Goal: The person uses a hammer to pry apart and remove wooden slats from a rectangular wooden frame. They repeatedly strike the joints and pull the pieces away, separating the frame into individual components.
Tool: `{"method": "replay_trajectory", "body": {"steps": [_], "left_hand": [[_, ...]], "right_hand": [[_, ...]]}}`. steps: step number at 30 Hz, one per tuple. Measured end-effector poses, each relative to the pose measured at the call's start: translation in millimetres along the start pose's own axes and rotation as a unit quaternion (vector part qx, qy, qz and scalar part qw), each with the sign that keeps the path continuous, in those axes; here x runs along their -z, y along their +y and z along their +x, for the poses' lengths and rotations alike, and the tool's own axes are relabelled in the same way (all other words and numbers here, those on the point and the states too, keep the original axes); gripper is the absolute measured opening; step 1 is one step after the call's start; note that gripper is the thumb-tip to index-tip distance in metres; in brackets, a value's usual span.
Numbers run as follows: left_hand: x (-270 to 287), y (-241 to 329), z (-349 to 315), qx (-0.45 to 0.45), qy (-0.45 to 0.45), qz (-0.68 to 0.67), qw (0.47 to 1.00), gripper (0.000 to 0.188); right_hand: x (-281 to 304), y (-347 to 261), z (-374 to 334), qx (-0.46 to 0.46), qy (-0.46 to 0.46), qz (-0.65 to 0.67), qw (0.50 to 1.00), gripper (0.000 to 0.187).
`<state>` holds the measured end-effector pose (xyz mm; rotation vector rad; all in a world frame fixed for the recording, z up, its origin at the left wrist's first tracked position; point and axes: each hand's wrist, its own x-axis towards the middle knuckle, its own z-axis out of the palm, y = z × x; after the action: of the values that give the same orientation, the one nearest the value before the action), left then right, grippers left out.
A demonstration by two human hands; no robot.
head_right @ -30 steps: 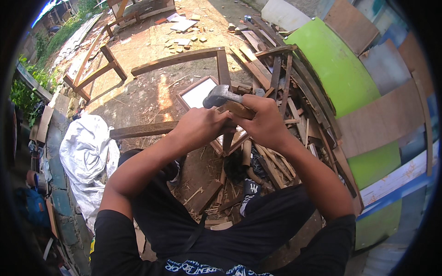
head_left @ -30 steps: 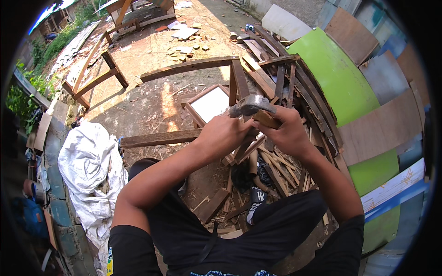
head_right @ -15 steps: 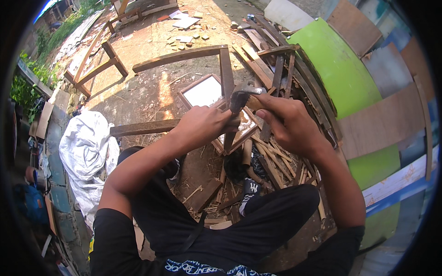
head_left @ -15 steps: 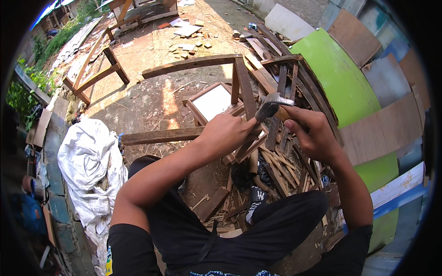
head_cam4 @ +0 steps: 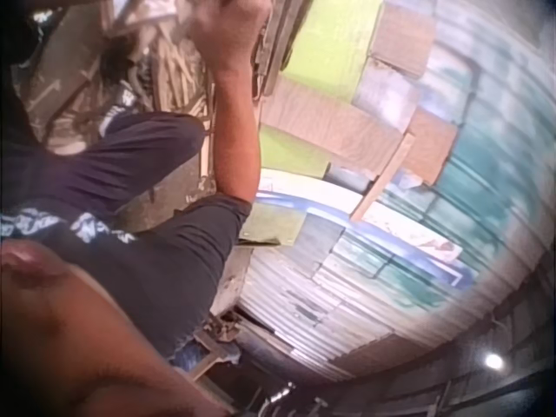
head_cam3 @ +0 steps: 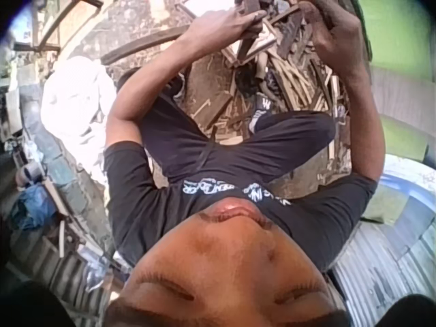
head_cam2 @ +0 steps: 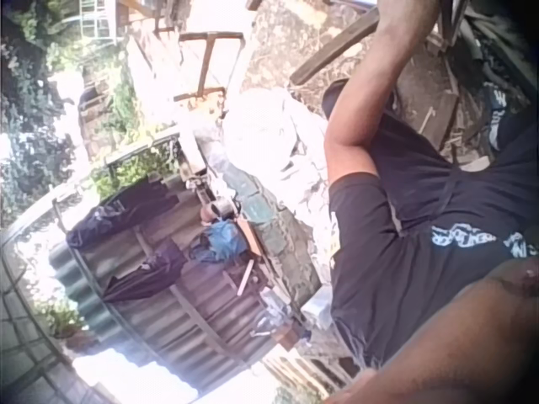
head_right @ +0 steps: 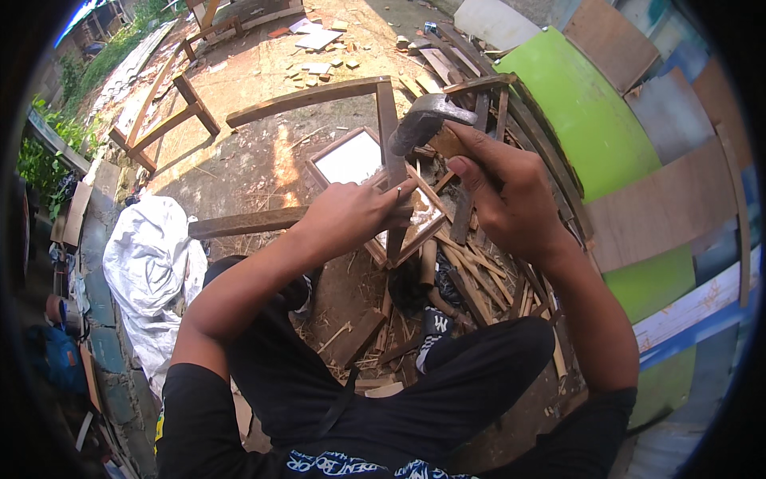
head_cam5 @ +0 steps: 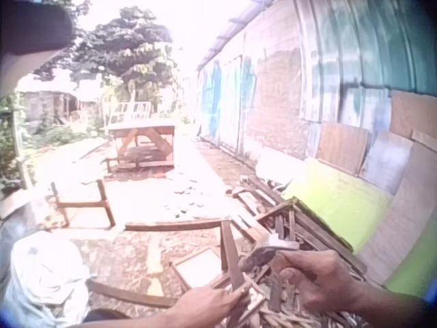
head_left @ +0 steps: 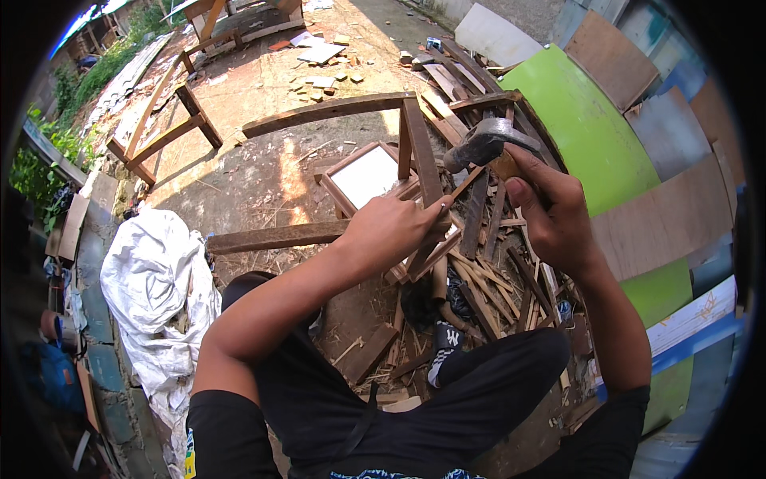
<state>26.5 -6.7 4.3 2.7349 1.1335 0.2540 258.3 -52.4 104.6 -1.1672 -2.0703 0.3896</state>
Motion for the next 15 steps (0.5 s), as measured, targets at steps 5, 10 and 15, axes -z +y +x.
{"method": "replay_trajectory", "body": {"steps": [5,10,15], "left_hand": [[-9.8,-7.4,3.5,-0.013,-0.010,0.001,1.000,0.060],[3.7,2.2,1.0,0.014,-0.018,0.002,1.000,0.059],[-6.1,-4.2,3.4,0.004,-0.027,-0.001,1.000,0.061]], "right_hand": [[-5.1,12.1,-5.5,0.075,-0.093,-0.068,0.991,0.034],[0.4,-2.6,1.9,0.002,-0.023,-0.021,1.000,0.035],[-7.2,5.5,-5.3,0.026,-0.062,-0.025,0.997,0.032]]}}
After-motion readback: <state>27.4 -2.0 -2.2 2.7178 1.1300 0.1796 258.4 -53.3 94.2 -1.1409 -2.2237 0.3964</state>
